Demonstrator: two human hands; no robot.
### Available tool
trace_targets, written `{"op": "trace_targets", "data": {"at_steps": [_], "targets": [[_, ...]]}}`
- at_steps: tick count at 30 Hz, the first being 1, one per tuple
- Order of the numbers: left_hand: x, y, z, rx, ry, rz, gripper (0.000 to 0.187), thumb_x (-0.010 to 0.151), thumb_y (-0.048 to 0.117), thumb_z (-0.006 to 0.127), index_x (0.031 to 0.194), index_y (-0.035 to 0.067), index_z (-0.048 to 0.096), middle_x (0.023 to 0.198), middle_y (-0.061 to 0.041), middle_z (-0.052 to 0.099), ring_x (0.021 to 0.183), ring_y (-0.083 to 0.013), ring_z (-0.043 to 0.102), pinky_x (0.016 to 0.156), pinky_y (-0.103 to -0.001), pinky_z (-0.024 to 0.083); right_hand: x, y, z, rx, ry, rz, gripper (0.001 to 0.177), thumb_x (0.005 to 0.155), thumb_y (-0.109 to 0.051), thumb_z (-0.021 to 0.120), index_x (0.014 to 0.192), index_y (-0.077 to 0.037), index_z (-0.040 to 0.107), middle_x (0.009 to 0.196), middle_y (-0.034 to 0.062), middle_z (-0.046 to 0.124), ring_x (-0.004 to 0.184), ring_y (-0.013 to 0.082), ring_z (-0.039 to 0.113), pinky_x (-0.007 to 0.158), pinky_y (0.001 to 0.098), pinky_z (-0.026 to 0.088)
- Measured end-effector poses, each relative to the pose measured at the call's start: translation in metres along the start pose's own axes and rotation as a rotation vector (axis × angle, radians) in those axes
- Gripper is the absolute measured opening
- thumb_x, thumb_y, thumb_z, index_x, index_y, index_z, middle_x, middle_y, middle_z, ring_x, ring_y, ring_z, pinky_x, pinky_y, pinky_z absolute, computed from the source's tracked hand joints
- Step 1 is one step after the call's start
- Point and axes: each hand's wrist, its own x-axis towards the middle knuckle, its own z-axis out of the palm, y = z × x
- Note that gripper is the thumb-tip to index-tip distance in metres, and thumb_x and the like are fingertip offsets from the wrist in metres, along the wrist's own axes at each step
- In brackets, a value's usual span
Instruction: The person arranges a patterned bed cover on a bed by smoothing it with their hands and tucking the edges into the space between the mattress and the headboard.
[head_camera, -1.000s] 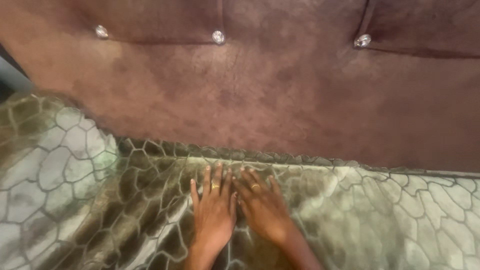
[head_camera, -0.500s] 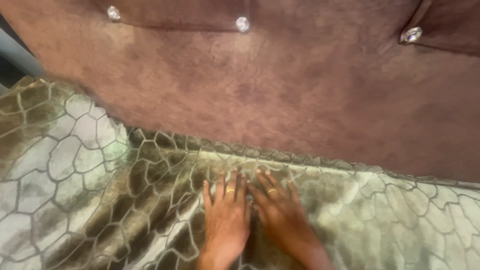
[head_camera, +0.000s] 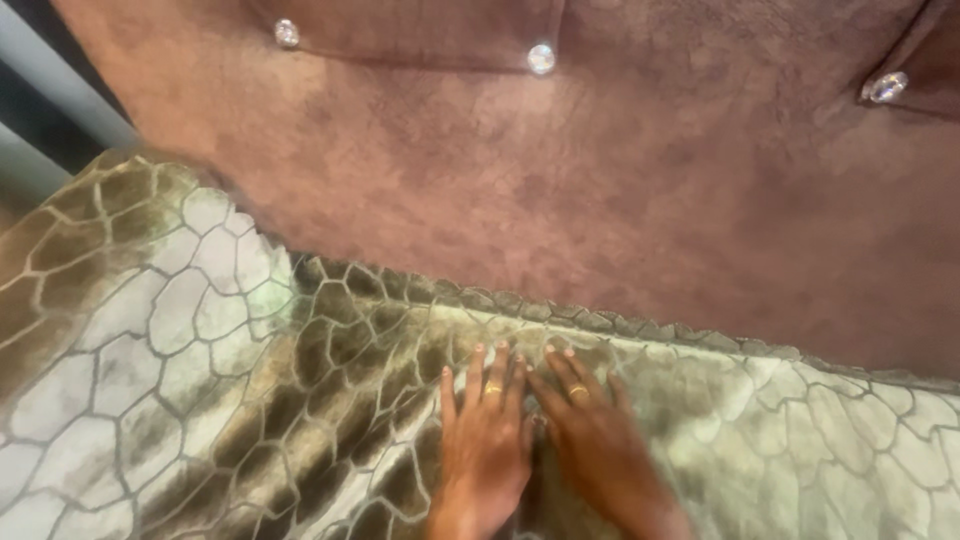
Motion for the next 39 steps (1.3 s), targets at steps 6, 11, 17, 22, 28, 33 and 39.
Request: {"op": "trace_targets", "data": {"at_steps": [6, 11, 17, 22, 28, 33, 39], "targets": [[0.004, -0.003, -0.004, -0.015, -0.031, 0.007, 0.066, 0.097, 0.030, 0.048, 0.155, 0.004, 0.031, 0.168, -0.012, 0.023, 0.157, -0.0325, 0.008, 0.121, -0.061, -0.001, 0.001, -0.004, -0.014, -0.050, -0.070, -0.001, 0.061, 0.095, -0.029, 0.051, 0.154, -0.016, 0.042, 0.166, 0.0086, 0.030, 0.154, 0.0279, 0.024, 0.115, 0.0588, 0.019], [0.013, -0.007, 0.003, 0.032, 0.020, 0.026, 0.068, 0.096, 0.034, 0.046, 0.157, 0.008, 0.030, 0.167, -0.007, 0.023, 0.157, -0.0323, 0.009, 0.122, -0.062, -0.002, -0.003, -0.001, -0.004, -0.041, 0.136, -0.044, 0.051, 0.098, -0.028, 0.049, 0.146, -0.013, 0.046, 0.163, 0.0092, 0.037, 0.151, 0.0285, 0.028, 0.118, 0.0621, 0.017], [0.016, -0.007, 0.007, 0.043, 0.015, -0.030, 0.060, 0.097, 0.035, 0.045, 0.152, 0.012, 0.038, 0.163, -0.005, 0.029, 0.154, -0.0306, 0.013, 0.122, -0.059, -0.002, 0.004, 0.010, 0.013, -0.009, 0.200, 0.036, 0.052, 0.097, -0.032, 0.050, 0.149, -0.022, 0.050, 0.161, 0.0073, 0.039, 0.149, 0.0253, 0.032, 0.117, 0.0592, 0.016], [0.016, -0.004, 0.001, 0.007, 0.113, 0.012, 0.056, 0.099, 0.033, 0.048, 0.149, 0.008, 0.044, 0.161, -0.010, 0.035, 0.151, -0.0348, 0.019, 0.120, -0.061, 0.002, 0.005, 0.009, 0.014, -0.013, 0.225, 0.072, 0.053, 0.098, -0.038, 0.049, 0.149, -0.024, 0.049, 0.159, 0.0073, 0.041, 0.147, 0.0285, 0.031, 0.116, 0.0602, 0.018], [0.010, -0.003, -0.002, -0.004, 0.195, 0.050, 0.054, 0.097, 0.031, 0.051, 0.148, 0.012, 0.050, 0.157, -0.010, 0.043, 0.150, -0.0346, 0.027, 0.121, -0.061, 0.007, -0.002, 0.003, 0.017, 0.011, 0.295, 0.137, 0.052, 0.099, -0.040, 0.050, 0.148, -0.023, 0.051, 0.158, 0.0085, 0.044, 0.148, 0.0267, 0.035, 0.120, 0.0579, 0.021], [0.005, -0.002, -0.006, -0.025, 0.184, 0.030, 0.053, 0.097, 0.033, 0.054, 0.145, 0.012, 0.054, 0.156, -0.009, 0.045, 0.148, -0.0338, 0.032, 0.121, -0.061, 0.011, 0.000, 0.004, 0.019, 0.021, 0.283, 0.167, 0.053, 0.096, -0.041, 0.053, 0.146, -0.022, 0.054, 0.157, 0.0072, 0.044, 0.146, 0.0265, 0.036, 0.118, 0.0573, 0.023], [0.002, 0.002, -0.012, -0.016, 0.205, 0.026, 0.049, 0.096, 0.034, 0.055, 0.140, 0.012, 0.059, 0.157, -0.009, 0.046, 0.146, -0.0330, 0.036, 0.121, -0.062, 0.012, -0.002, 0.005, 0.024, 0.082, 0.388, 0.187, 0.052, 0.092, -0.039, 0.058, 0.140, -0.020, 0.060, 0.154, 0.0064, 0.050, 0.145, 0.0262, 0.041, 0.118, 0.0550, 0.027]]}}
